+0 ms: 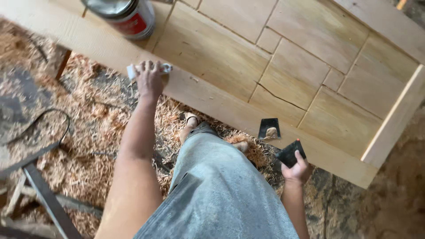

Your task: The person scrapes a wooden panel with a metal scraper, then scoops wood filler from a can onto the scraper and applies it into the panel's grooves. The person also wipes the surface with a cloth and continues filling the grooves.

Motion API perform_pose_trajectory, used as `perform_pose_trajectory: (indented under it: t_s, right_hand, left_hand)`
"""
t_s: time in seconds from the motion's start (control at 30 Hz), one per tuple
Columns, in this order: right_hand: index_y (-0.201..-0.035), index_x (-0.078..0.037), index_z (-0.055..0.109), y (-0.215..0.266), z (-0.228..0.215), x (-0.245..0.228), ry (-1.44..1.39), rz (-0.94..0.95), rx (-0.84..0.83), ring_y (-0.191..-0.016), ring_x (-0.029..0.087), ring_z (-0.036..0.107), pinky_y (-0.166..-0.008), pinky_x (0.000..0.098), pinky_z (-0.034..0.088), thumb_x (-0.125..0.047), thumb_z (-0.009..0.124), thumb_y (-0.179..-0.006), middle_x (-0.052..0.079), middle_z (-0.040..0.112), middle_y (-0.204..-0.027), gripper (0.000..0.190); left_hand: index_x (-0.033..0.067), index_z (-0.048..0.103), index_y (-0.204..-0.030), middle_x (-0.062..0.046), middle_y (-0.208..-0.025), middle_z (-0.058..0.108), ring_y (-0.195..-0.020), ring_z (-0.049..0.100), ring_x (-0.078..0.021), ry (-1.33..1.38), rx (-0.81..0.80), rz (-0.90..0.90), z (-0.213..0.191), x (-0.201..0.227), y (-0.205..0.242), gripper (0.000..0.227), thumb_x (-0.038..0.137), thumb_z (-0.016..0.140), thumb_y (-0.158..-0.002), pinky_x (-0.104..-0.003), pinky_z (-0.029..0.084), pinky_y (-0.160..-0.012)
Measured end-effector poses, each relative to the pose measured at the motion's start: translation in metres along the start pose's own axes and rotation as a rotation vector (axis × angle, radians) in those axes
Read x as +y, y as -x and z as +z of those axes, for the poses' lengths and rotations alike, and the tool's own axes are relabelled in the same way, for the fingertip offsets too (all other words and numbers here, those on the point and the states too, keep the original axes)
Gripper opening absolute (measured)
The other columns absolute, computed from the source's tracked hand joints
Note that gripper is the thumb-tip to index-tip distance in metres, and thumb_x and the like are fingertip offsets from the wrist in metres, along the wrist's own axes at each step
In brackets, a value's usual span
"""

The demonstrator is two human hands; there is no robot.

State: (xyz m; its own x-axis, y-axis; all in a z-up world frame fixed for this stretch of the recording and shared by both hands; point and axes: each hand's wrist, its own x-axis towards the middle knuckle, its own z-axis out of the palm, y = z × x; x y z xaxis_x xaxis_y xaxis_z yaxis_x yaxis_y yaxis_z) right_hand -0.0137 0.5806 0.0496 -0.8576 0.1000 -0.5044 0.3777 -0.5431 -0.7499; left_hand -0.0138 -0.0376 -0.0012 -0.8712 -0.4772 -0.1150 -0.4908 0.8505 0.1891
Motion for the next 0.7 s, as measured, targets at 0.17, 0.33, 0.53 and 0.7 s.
perform_pose_trajectory:
  t_s: [0.17, 0.33, 0.53, 0.7]
  right_hand:
    - [-0.141, -0.002, 0.056, 0.011, 0.021, -0.007, -0.047, -0.073, -0.038, -0.116, 0.024, 0.064, -0.103, 0.0393, 0.052, -0.002, 0.064, -0.09, 0.009, 0.066, -0.126, 0.052]
    - [-0.138, 0.003, 0.056, 0.028, 0.032, -0.009, -0.062, -0.118, 0.092, -0.112, 0.026, 0.067, -0.101, 0.0408, 0.054, -0.002, 0.061, -0.091, 0.012, 0.068, -0.123, 0.048]
    - [-0.131, 0.005, 0.059, 0.045, 0.009, 0.007, -0.125, -0.077, 0.191, -0.099, 0.031, 0.07, -0.092, 0.0463, 0.059, -0.003, 0.063, -0.093, 0.015, 0.068, -0.111, 0.039]
    - [-0.124, 0.007, 0.061, 0.058, -0.033, 0.009, -0.065, -0.013, 0.302, -0.094, 0.032, 0.073, -0.085, 0.0455, 0.062, -0.005, 0.065, -0.089, 0.018, 0.072, -0.106, 0.038]
  left_hand:
    - [0.0045, 0.055, -0.145, -0.028, -0.137, 0.053, -0.132, 0.043, -0.0485, 0.054, 0.058, 0.226, 0.005, 0.035, -0.01, 0.063, 0.012, 0.067, -0.084, -0.07, 0.025, -0.113]
    - [0.0084, 0.055, -0.142, -0.023, -0.136, 0.056, -0.113, 0.058, -0.0393, 0.414, -0.451, 0.501, 0.034, 0.161, 0.019, 0.054, 0.005, 0.06, -0.088, -0.053, 0.051, -0.093]
    - [0.0134, 0.058, -0.135, -0.014, -0.129, 0.062, -0.125, 0.055, -0.0354, 0.455, -0.501, 0.972, 0.072, 0.316, 0.055, 0.048, 0.014, 0.069, -0.088, -0.048, 0.048, -0.102]
    - [0.0162, 0.055, -0.14, -0.015, -0.13, 0.058, -0.121, 0.054, -0.0347, 0.226, -0.597, 1.136, 0.085, 0.382, 0.044, 0.058, 0.014, 0.07, -0.084, -0.047, 0.048, -0.097]
